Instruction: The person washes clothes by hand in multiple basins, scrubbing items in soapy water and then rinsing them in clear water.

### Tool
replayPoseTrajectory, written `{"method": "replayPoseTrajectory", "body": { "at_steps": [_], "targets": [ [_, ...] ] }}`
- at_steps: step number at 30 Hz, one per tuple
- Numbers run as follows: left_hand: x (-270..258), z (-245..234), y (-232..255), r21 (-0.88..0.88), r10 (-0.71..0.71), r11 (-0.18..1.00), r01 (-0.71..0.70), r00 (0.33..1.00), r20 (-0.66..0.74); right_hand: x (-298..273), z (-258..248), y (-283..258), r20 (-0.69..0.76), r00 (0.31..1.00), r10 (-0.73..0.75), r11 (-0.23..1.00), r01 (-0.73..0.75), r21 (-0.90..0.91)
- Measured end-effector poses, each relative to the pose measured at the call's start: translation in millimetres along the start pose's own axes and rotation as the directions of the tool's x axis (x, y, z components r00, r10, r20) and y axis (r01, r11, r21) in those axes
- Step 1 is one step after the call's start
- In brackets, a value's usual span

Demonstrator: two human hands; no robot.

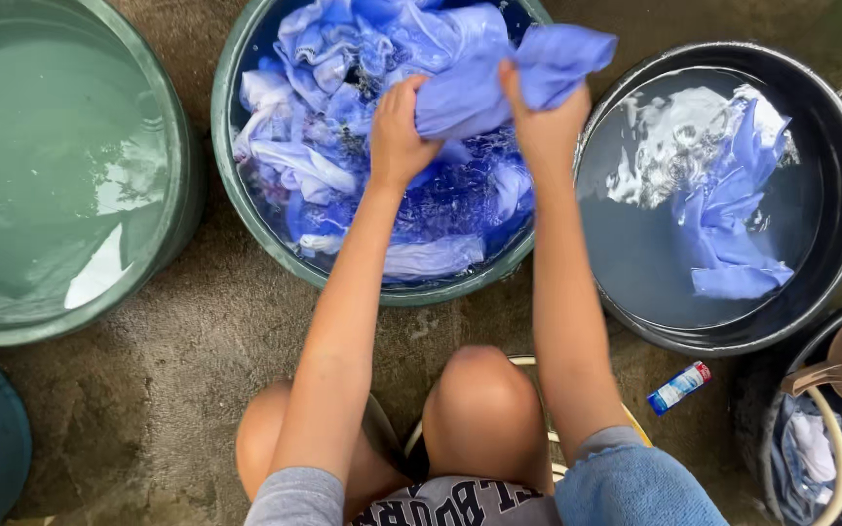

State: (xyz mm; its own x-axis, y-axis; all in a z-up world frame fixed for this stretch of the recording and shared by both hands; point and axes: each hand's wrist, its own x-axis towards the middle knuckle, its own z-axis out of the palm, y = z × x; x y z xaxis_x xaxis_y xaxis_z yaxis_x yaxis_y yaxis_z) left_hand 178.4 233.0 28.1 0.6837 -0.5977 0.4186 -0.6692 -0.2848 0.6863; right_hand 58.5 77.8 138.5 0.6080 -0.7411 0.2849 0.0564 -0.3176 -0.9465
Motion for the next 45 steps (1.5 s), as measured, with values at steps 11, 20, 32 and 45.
{"method": "replayPoseTrajectory", "body": {
  "at_steps": [11,20,32,45],
  "targets": [
    [-83.7,69.5,-63.4,0.328,-0.118,0.943,0.060,0.980,0.161,-64.9,47.7,219.7,0.283,0.931,0.233,0.765,0.004,-0.644],
    [-8.4,-13.3,28.4,-0.329,-0.288,0.915,0.234,0.950,-0.124,-29.5,-13.4,53.4,-0.151,0.930,0.336,0.927,-0.298,0.226],
    [-7.2,59.7,49.7,-0.956,-0.537,0.285,0.064,0.837,-0.103,-61.5,49.7,142.2,0.379,0.772,0.510,-0.015,-0.433,0.901],
    [-89.1,40.2,21.1,-0.695,-0.241,-0.706,0.138,0.876,0.418,-79.6,15.4,100.8,0.335,0.883,-0.327,0.914,0.207,0.348]
  ]
}}
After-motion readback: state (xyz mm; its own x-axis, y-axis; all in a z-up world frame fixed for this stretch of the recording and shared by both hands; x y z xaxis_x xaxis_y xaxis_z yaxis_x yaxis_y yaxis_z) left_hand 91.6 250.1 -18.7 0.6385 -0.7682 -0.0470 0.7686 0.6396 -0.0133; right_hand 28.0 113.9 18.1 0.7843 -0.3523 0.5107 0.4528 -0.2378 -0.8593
